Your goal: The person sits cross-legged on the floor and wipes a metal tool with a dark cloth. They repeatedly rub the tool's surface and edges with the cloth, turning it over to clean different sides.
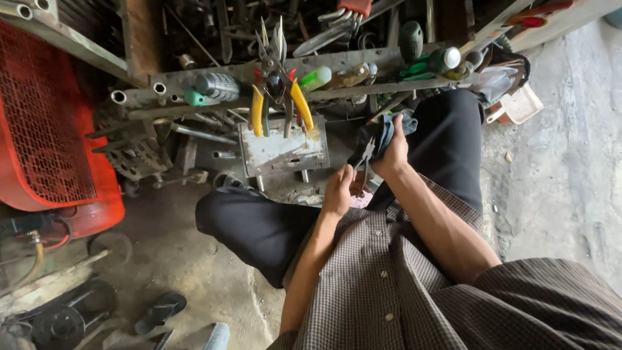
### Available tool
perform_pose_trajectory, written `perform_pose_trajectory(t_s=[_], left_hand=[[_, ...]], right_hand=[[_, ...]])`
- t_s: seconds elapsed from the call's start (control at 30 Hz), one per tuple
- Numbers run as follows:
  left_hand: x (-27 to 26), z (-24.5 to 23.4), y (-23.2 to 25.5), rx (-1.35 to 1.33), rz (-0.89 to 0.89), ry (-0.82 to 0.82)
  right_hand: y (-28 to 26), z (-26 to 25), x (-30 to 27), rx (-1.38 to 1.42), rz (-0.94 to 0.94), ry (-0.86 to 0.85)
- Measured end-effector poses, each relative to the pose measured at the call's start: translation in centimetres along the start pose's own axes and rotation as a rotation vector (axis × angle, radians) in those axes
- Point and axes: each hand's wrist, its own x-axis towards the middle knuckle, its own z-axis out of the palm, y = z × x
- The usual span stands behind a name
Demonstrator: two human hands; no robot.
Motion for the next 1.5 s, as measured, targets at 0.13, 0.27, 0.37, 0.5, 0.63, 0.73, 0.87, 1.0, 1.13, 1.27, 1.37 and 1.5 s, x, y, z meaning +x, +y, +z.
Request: perform_pose_trajectory(t_s=[0.13,0.27,0.37,0.5,0.63,0.73,0.87,1.0,1.13,1.27,1.37,1.5], left_hand=[[0.3,-0.6,-0.6,-0.168,-0.035,-0.071],[0.8,-1.5,-1.8,-0.346,-0.082,-0.093],[0.4,-0.5,0.0,-0.358,-0.145,-0.039],[0.5,-0.7,-0.1,-0.442,-0.115,-0.144],[0.6,-1.0,-2.1,-0.479,-0.091,-0.125],[0.5,-0.1,-0.4,-0.131,-0.031,0.057],[0.7,-1.2,-4.6,0.370,0.031,0.227],[1.4,-1.7,-7.8,0.548,0.437,0.245],[0.6,0.1,-2.9,0.038,0.134,0.140],[0.8,0.0,-3.9,-0.022,0.183,0.147],[1.1,0.0,-3.8,-0.082,0.127,0.123],[1.8,-2.1,-9.0,-0.461,-0.057,-0.227]], right_hand=[[0.4,-0.3,0.5,-0.083,-0.047,-0.004],[0.4,-3.3,3.5,-0.441,-0.454,-0.056],[-0.6,-4.7,4.5,-0.765,-0.675,0.036],[-1.7,-1.0,1.9,-0.431,-0.546,0.055],[-1.8,-0.6,0.3,-0.182,-0.203,0.070],[-1.0,1.1,-1.8,-0.098,0.095,-0.140],[1.3,-0.4,-1.5,-0.249,0.270,-0.099],[2.5,-2.1,0.8,-0.501,-0.050,0.325],[1.1,-3.4,1.9,-0.290,-0.051,0.165],[0.3,-3.6,0.3,-0.111,0.363,-0.268],[0.2,0.8,-2.4,-0.188,0.418,-0.420],[-0.1,1.7,-3.4,-0.069,0.473,-0.384]])
